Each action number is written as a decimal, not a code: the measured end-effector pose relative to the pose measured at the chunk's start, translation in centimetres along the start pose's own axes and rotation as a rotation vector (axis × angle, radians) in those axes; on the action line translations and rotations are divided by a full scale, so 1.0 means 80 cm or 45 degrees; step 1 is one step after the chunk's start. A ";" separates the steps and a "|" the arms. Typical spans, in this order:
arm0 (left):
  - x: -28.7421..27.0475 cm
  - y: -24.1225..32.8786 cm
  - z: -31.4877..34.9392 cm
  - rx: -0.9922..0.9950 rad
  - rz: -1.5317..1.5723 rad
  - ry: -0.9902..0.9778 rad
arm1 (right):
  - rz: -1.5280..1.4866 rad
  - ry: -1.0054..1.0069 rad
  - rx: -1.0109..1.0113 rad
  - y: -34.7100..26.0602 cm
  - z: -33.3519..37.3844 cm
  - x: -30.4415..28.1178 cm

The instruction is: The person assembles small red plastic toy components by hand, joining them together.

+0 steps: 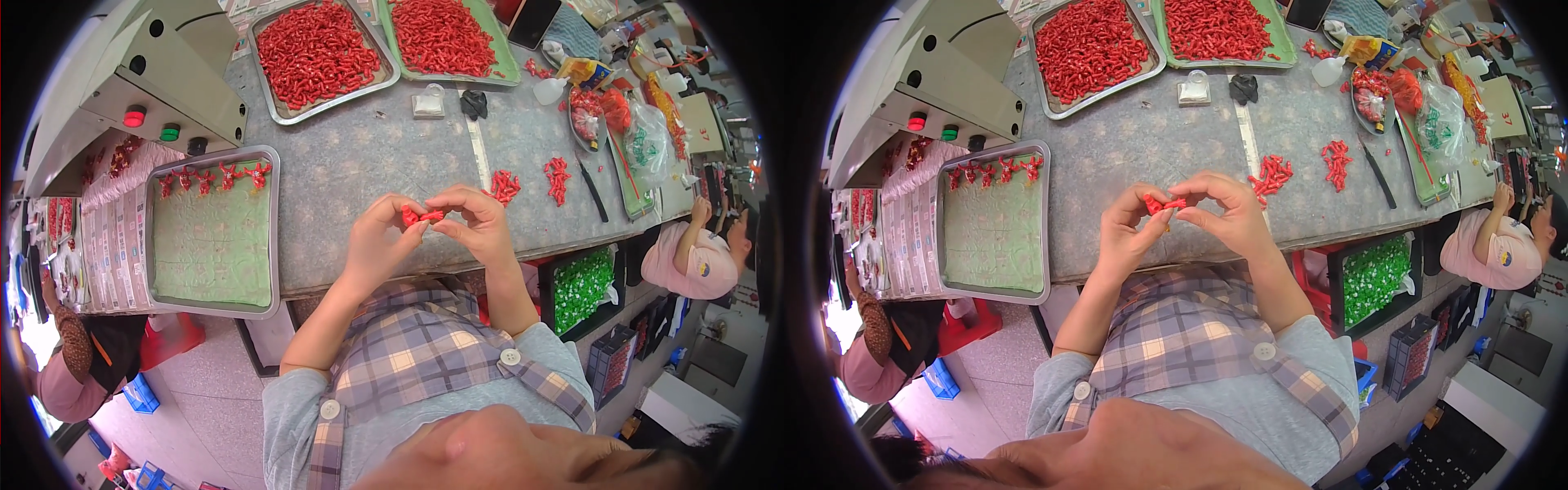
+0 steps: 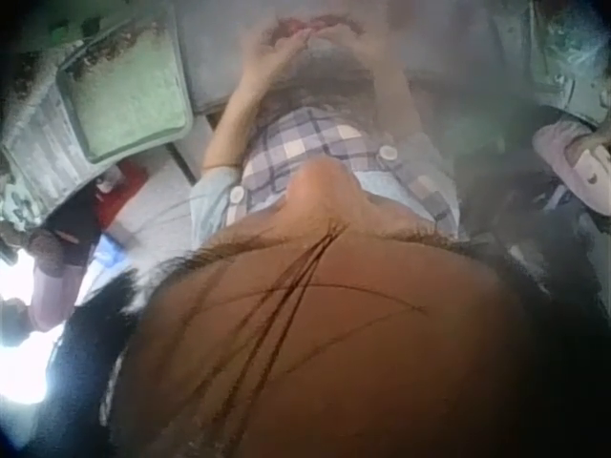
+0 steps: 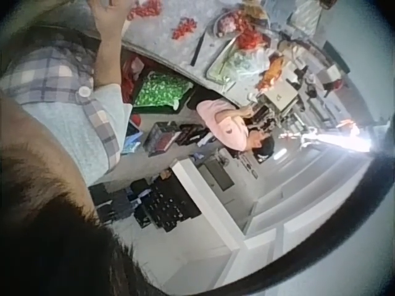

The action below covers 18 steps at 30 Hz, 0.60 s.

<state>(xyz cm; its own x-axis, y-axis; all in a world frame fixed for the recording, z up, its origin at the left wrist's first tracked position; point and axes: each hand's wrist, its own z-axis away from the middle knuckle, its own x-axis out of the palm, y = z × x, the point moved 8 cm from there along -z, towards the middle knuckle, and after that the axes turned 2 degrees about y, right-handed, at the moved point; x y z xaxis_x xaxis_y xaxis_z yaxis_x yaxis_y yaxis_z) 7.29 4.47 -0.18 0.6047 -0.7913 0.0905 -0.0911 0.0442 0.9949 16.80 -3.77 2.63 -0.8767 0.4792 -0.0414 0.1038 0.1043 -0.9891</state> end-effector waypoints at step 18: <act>0.019 -0.015 0.004 -0.326 0.546 -0.262 | 0.583 -0.198 -0.396 -0.047 -0.013 0.007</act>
<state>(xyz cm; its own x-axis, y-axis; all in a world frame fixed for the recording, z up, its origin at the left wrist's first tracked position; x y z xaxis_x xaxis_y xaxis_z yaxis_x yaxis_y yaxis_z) 8.11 3.03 -1.26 0.3856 -0.7715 0.5061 -0.0848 0.5166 0.8520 16.39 -2.98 6.44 -0.7664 0.4042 -0.4993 0.6015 0.1789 -0.7786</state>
